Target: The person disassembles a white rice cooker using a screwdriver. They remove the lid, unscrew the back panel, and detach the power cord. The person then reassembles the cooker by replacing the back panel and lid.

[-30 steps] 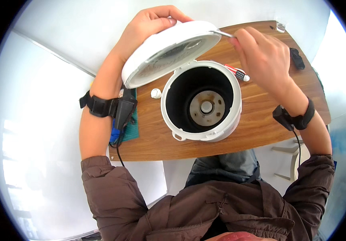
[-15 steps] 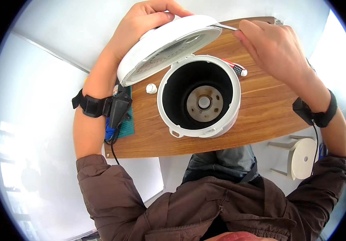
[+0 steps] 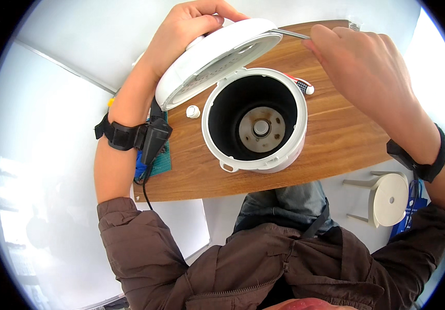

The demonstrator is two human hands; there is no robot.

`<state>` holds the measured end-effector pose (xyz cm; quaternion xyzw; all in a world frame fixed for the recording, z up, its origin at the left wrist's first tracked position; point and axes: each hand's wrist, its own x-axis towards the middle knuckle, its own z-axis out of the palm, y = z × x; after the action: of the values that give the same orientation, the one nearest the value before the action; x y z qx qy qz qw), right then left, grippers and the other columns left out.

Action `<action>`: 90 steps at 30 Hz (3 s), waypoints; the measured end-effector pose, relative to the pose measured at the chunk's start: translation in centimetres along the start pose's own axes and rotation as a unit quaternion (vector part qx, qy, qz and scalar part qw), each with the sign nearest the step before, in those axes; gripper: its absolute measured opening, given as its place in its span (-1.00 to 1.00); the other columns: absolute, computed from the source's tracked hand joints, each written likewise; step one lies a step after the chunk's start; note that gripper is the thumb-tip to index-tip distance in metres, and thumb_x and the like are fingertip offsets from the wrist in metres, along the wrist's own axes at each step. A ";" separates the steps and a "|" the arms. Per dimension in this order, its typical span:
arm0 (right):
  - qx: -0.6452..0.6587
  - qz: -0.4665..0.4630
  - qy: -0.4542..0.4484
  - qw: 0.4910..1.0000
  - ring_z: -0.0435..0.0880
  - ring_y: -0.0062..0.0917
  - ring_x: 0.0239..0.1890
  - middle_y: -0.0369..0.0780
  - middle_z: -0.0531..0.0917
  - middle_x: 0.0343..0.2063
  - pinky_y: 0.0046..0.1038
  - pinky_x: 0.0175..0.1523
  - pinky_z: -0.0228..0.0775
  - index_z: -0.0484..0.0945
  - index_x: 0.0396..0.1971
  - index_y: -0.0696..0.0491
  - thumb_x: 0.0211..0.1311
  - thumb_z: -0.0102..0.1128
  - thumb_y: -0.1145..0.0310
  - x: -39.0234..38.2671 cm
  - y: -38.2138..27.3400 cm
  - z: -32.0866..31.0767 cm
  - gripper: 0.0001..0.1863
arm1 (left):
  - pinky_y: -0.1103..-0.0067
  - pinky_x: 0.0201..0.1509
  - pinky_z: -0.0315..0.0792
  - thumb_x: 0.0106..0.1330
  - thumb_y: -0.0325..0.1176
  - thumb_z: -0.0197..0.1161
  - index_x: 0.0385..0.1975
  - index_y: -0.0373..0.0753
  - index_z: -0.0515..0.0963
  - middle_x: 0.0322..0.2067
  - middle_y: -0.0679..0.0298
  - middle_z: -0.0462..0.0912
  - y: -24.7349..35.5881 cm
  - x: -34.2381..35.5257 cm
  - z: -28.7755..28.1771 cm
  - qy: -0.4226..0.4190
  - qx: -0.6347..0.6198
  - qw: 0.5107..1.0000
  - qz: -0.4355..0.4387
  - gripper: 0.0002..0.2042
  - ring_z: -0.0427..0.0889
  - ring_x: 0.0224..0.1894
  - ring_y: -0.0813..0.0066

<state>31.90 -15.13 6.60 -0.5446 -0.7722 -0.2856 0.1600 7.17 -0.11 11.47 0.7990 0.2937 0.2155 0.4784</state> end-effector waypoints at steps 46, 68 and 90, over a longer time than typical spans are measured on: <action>-0.281 -0.104 -0.292 0.908 0.78 -0.34 -0.44 -0.20 0.73 -0.55 -0.38 -0.38 0.61 0.73 -0.55 0.05 0.19 0.25 0.40 9.5 -2.0 -13.0 -0.84 | 0.62 -0.20 0.57 0.36 -0.48 0.12 -0.15 -0.35 0.69 -0.31 0.23 0.76 -1.8 3.8 -2.4 0.014 -0.038 0.999 -0.014 -0.78 0.70 -0.32 0.56; 0.228 0.139 -0.125 0.956 0.60 -0.15 -0.54 -0.04 0.60 -0.61 -0.21 -0.30 0.52 0.62 -0.35 0.14 0.61 -0.03 0.12 1.0 0.9 2.9 -0.57 | 0.69 -0.24 0.54 0.33 -0.48 0.06 -0.14 -0.41 0.68 -0.32 0.20 0.76 -1.0 0.9 1.0 0.037 0.020 0.999 -0.003 -0.73 0.68 -0.33 0.61; -0.170 -0.019 -0.212 0.962 0.78 -0.19 -0.41 -0.09 0.75 -0.50 -0.20 -0.25 0.63 0.73 -0.50 0.05 0.40 0.11 0.25 5.9 1.8 -4.7 -0.67 | 0.65 -0.30 0.56 0.23 -0.52 0.03 -0.13 -0.47 0.68 -0.37 0.11 0.77 -0.2 0.9 1.7 0.089 0.018 0.996 0.025 -0.67 0.69 -0.41 0.58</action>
<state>31.15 -13.16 14.04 -0.5969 -0.7387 -0.2937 -0.1084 8.90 -0.51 10.59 0.7925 0.3190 0.2918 0.4302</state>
